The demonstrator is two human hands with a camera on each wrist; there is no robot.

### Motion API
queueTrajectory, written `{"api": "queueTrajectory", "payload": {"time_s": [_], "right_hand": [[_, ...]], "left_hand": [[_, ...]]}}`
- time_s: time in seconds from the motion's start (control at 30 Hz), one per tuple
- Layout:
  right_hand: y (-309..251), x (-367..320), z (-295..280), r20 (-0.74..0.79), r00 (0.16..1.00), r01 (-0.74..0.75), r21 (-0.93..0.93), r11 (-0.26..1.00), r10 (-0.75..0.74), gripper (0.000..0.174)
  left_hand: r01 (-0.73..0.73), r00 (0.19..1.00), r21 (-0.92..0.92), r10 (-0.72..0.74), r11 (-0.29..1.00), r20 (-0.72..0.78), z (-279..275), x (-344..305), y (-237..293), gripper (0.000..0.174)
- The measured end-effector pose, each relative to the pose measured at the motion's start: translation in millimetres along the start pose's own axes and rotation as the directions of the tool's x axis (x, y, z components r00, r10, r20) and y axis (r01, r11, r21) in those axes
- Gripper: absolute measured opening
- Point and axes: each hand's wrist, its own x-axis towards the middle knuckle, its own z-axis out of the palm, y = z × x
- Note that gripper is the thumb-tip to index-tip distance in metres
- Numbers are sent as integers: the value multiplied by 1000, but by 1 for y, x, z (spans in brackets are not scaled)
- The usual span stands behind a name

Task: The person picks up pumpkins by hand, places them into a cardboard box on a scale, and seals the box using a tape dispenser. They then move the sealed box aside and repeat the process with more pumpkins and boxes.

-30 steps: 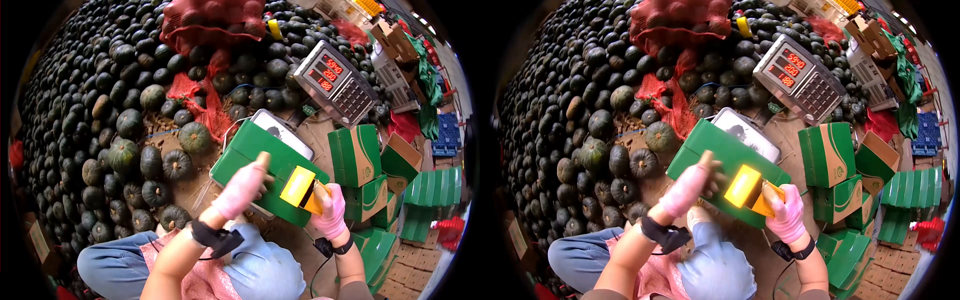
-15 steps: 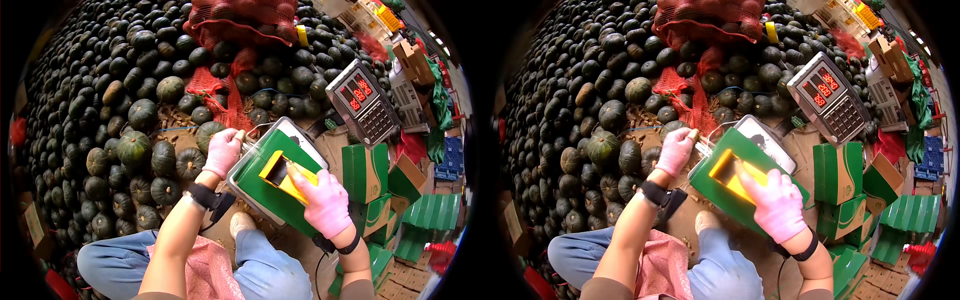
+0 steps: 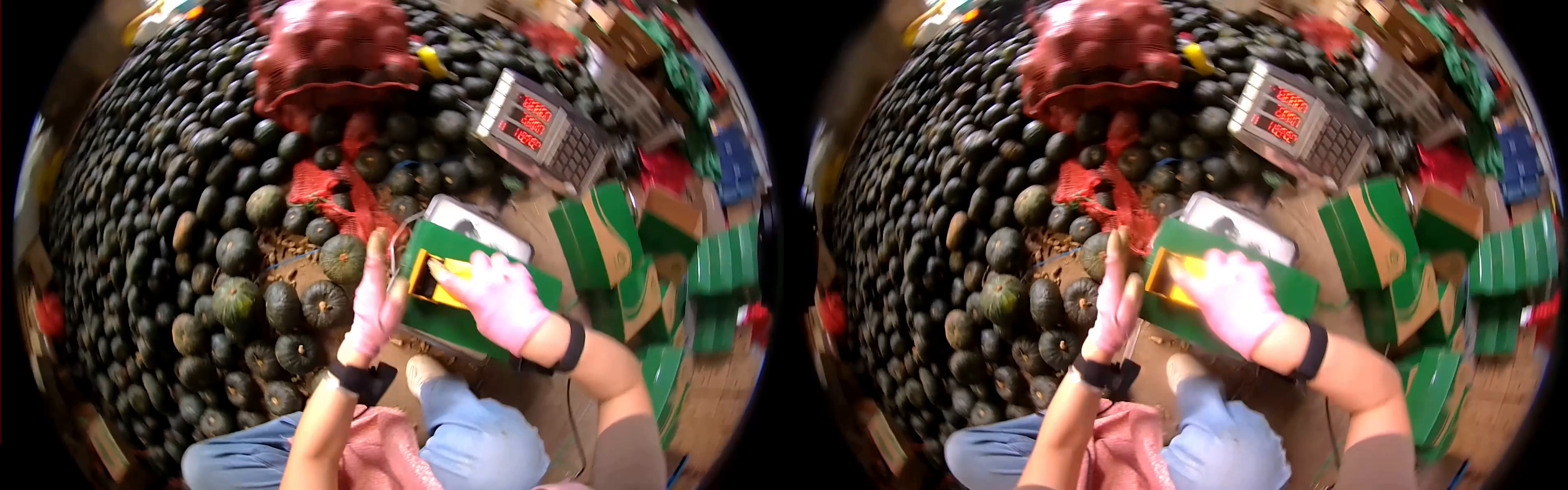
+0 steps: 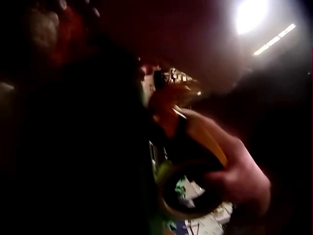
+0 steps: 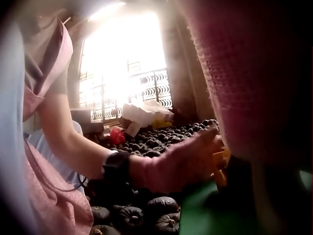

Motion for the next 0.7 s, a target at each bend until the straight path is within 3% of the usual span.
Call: {"api": "queueTrajectory", "payload": {"time_s": [0.03, 0.1, 0.13, 0.2, 0.23, 0.27, 0.3, 0.33, 0.37, 0.4, 0.43, 0.47, 0.5, 0.57, 0.67, 0.7], "right_hand": [[2, -2, 0, -24, 1000, -3, 33, 999, 3, 53], [12, -23, -3, 59, 996, -61, -108, 992, 67, 47], [25, -45, -5, 87, 992, -70, -180, 981, 87, 45], [73, -117, -4, 135, 986, -82, -98, 992, 95, 43], [96, -158, 3, 115, 985, -114, -117, 987, 128, 50], [110, -192, 17, 85, 986, -124, -224, 967, 146, 56], [123, -215, 43, 10, 993, -118, -145, 982, 121, 59], [130, -231, 78, -71, 992, -113, -68, 991, 108, 62], [135, -236, 113, -203, 972, -111, 31, 993, 115, 64], [141, -236, 151, -335, 934, -83, 125, 989, 121, 65], [141, -234, 196, -408, 894, -72, 277, 958, 185, 61], [140, -231, 230, -467, 846, -38, 428, 903, 257, 57], [135, -224, 244, -469, 843, 2, 494, 870, 264, 48], [106, -211, 240, -420, 824, -54, 610, 791, 381, 46], [68, -208, 248, -304, 779, -165, 744, 647, 548, 47], [46, -206, 248, -349, 764, -125, 746, 654, 543, 48]], "left_hand": [[-122, 987, 183, 101, 976, 124, 6, -5, 1, 81], [-441, 886, 420, 311, 793, 344, 13, -3, -2, 86], [-465, 873, 501, 283, 730, 398, 15, -5, 1, 82], [-492, 862, 638, 226, 593, 455, 20, -7, 4, 66], [-443, 883, 538, 246, 717, 399, 19, -6, -1, 61], [-221, 945, 302, 128, 927, 301, 17, -6, -4, 60], [86, 960, 125, -116, 988, 256, 16, 0, -5, 61], [335, 896, -179, -255, 925, 363, 9, 4, -7, 66], [438, 856, -287, -297, 852, 424, -2, 8, -13, 62], [-95, 857, 283, -66, 954, 512, -23, 3, -53, 56], [150, 881, -29, -120, 988, 457, -17, -6, -76, 48], [-62, 871, 199, -44, 978, 489, -29, -12, -138, 41], [102, 878, 257, -208, 961, 431, -42, -32, -183, 43], [360, 828, 186, -405, 914, 388, -59, -59, -210, 49], [434, 817, 195, -476, 879, 327, -70, -77, -238, 59], [425, 831, 212, -472, 880, 295, -68, -80, -244, 62]]}}
